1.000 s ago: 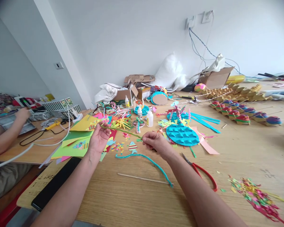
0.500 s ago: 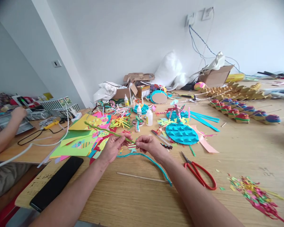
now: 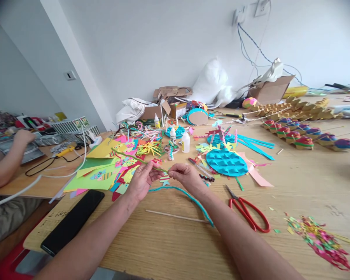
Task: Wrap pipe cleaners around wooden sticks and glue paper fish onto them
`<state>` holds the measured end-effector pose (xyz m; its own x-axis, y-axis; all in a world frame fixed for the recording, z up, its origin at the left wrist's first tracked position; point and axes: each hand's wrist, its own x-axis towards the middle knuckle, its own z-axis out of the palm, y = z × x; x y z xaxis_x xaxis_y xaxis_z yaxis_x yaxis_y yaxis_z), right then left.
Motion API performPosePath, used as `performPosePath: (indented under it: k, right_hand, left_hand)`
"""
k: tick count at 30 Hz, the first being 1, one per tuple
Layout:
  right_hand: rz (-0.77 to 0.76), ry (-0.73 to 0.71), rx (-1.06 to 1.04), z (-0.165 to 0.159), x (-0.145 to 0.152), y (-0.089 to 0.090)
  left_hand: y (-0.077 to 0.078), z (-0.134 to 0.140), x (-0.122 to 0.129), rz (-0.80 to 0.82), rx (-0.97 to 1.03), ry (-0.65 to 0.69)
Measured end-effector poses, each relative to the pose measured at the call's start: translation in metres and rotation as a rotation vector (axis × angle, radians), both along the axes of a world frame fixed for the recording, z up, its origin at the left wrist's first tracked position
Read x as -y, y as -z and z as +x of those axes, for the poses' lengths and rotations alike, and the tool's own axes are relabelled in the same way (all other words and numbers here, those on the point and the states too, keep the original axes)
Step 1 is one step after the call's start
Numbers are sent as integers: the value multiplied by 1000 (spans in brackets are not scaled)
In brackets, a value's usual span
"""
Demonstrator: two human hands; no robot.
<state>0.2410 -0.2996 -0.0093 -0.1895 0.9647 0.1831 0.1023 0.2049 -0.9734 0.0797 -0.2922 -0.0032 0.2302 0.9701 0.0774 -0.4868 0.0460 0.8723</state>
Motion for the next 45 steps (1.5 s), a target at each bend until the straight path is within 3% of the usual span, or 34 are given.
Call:
performPosePath:
  k: [8,15,19,25,28,33,38,45]
  right_hand:
    - [13,69,29,4,-3,2]
    - [84,-170,130,1,3,0]
    - [123,-55,146,-1,2,3]
    - [361,145,408,-4,5,-3]
    - [277,148,393,-6,7,-1]
    - [149,102,255,-8,6,6]
    - [173,83,271,-8,7,8]
    - [371,77,452,-10,11,2]
  left_hand:
    - [-1,-4,-3,30,-41,-66]
    - [-2,-10,-10,-27,-31,-49]
    - [0,-10,-11,-76,-27,-30]
    - [1,-5,-6,-57,21,-39]
    - [2,-2,-2,11,4,-8]
    - [7,5,2,121,-241,25]
    - [8,9,3,145,-315,-17]
    - [7,6,-1,190,-386,-38]
